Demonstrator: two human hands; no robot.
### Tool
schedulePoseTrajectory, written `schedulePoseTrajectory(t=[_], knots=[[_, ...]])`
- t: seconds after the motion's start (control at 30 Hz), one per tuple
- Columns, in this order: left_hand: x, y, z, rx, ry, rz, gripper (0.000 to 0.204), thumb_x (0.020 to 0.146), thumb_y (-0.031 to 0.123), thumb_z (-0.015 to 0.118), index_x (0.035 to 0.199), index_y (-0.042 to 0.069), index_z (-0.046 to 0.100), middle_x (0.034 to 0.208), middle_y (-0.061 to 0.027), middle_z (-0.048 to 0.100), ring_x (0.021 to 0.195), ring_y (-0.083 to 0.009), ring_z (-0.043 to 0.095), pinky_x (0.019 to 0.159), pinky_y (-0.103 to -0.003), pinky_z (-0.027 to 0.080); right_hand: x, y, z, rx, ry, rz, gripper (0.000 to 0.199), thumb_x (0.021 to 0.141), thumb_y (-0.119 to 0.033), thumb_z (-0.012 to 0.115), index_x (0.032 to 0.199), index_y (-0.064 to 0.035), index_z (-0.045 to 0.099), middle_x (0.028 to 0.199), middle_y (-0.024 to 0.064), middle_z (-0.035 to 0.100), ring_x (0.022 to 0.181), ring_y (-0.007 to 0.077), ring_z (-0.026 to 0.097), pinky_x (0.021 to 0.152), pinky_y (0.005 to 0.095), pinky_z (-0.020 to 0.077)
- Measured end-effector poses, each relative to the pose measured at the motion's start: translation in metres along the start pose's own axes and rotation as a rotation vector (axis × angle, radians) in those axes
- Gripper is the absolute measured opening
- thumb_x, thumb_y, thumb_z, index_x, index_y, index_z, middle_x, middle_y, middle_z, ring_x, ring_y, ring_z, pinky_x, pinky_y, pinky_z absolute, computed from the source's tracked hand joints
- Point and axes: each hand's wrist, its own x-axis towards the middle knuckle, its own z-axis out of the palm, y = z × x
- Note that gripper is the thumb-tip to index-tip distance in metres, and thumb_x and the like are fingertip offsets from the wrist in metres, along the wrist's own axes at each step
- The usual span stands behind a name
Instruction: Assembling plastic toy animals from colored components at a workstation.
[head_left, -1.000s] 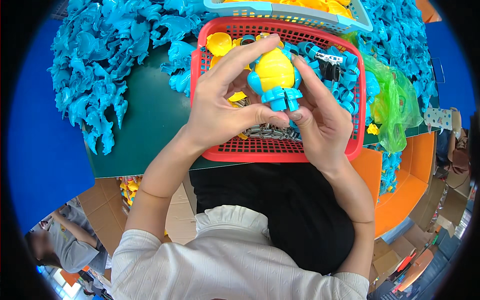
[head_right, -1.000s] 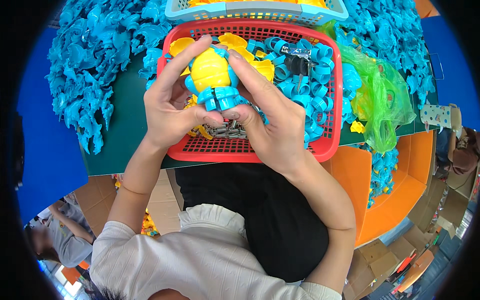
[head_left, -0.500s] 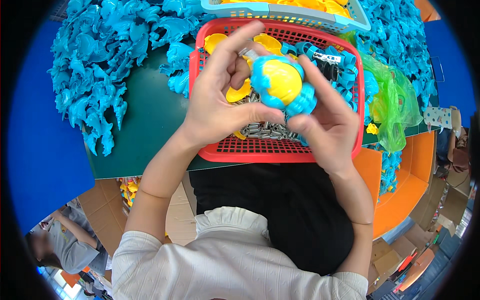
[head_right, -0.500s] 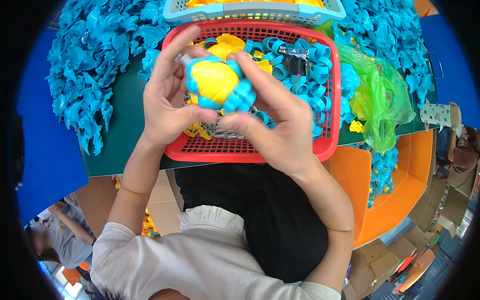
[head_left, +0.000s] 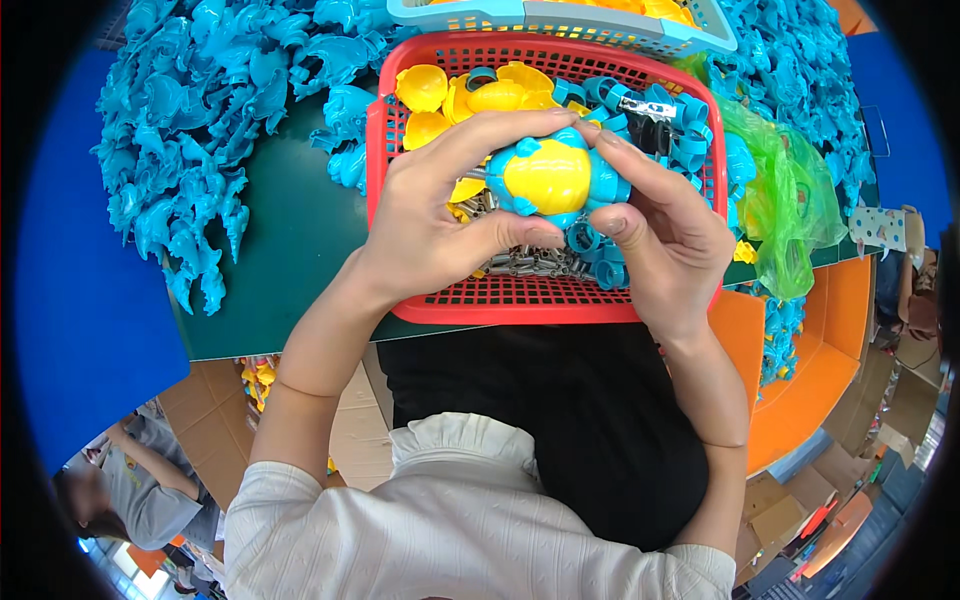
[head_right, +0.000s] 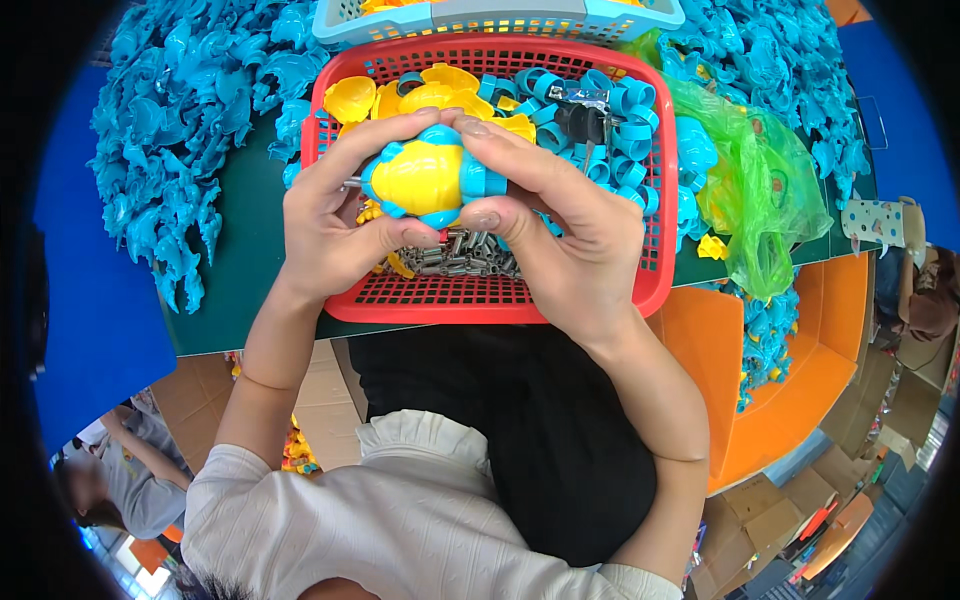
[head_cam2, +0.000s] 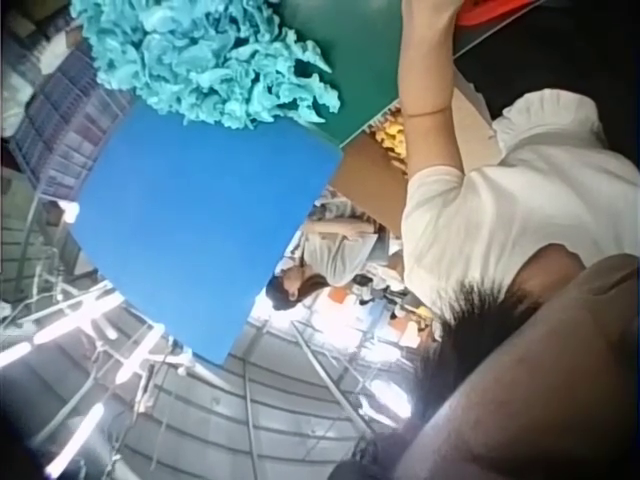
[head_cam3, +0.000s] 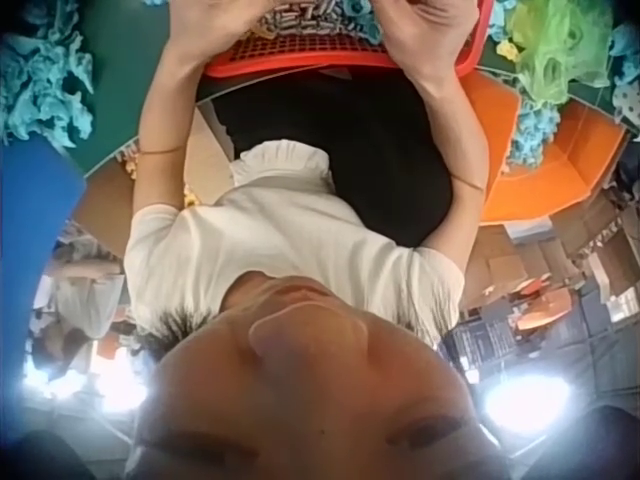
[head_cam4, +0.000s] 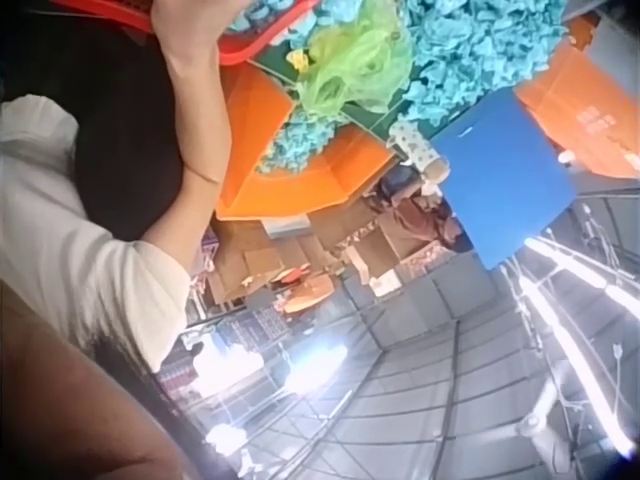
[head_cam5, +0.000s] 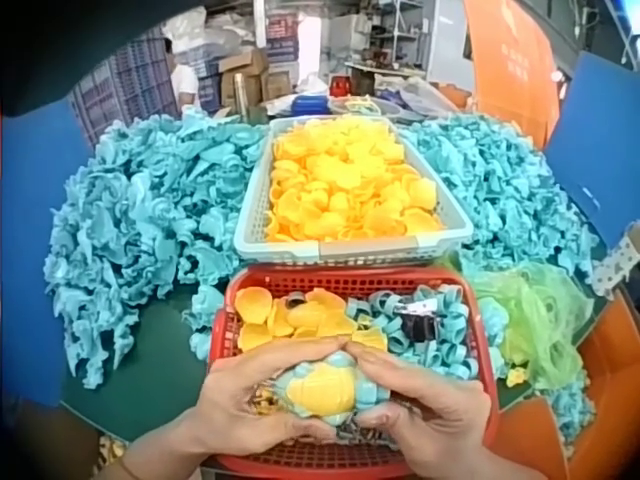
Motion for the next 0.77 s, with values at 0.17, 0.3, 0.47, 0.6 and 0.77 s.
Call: schedulePoseTrajectory(t=[0.17, 0.3, 0.47, 0.6, 0.77], knots=[[0.002, 0.000, 0.003, 0.027, 0.032, -0.003, 0.058, 0.068, 0.010, 0.078, 0.120, 0.003, 0.053, 0.113, -0.0113, 0.060, 0.099, -0.0205, 0.061, 0.088, -0.032, 0.048, 0.011, -0.012, -0.004, -0.214, 0.001, 0.046, 0.033, 0.076, -0.006, 0.070, 0.107, -0.0007, 0.062, 0.104, 0.0136, 0.065, 0.093, 0.0209, 0.064, 0.079, 0.0298, 0.0512], [0.000, -0.005, -0.003, -0.052, 0.241, -0.017, 0.058, 0.070, 0.014, 0.078, 0.120, 0.002, 0.052, 0.111, -0.0111, 0.059, 0.096, -0.0186, 0.061, 0.084, -0.030, 0.050, 0.035, -0.022, -0.020, -0.552, 0.037, 0.053, 0.023, 0.076, -0.011, 0.070, 0.095, -0.0014, 0.063, 0.088, 0.0118, 0.067, 0.081, 0.0203, 0.066, 0.067, 0.0277, 0.0505], [0.001, 0.000, -0.006, -0.081, 0.217, -0.001, 0.057, 0.072, 0.014, 0.077, 0.120, -0.002, 0.051, 0.111, -0.0113, 0.058, 0.095, -0.0173, 0.060, 0.082, -0.028, 0.051, 0.021, -0.019, -0.021, -1.060, -0.434, 0.115, 0.012, 0.071, -0.011, 0.069, 0.077, -0.0050, 0.060, 0.072, 0.0069, 0.059, 0.068, 0.0265, 0.055, 0.066, 0.0379, 0.0391], [0.000, 0.005, -0.007, -0.134, 0.273, -0.150, 0.057, 0.072, 0.015, 0.078, 0.120, -0.003, 0.051, 0.110, -0.0111, 0.058, 0.096, -0.0167, 0.060, 0.083, -0.028, 0.050, 0.011, -0.026, -0.017, -1.015, -0.656, 0.160, 0.013, 0.072, -0.011, 0.068, 0.079, -0.0052, 0.059, 0.075, 0.0067, 0.059, 0.075, 0.0254, 0.055, 0.070, 0.0371, 0.0385], [-0.001, -0.003, -0.007, -0.096, 0.172, -0.050, 0.059, 0.072, 0.015, 0.078, 0.122, 0.000, 0.051, 0.111, -0.0111, 0.059, 0.098, -0.0170, 0.059, 0.086, -0.030, 0.049, 0.007, -0.017, -0.017, -0.943, -0.550, 0.158, 0.027, 0.071, -0.015, 0.070, 0.096, -0.0084, 0.060, 0.091, 0.0062, 0.060, 0.090, 0.0238, 0.054, 0.075, 0.0365, 0.0377]])
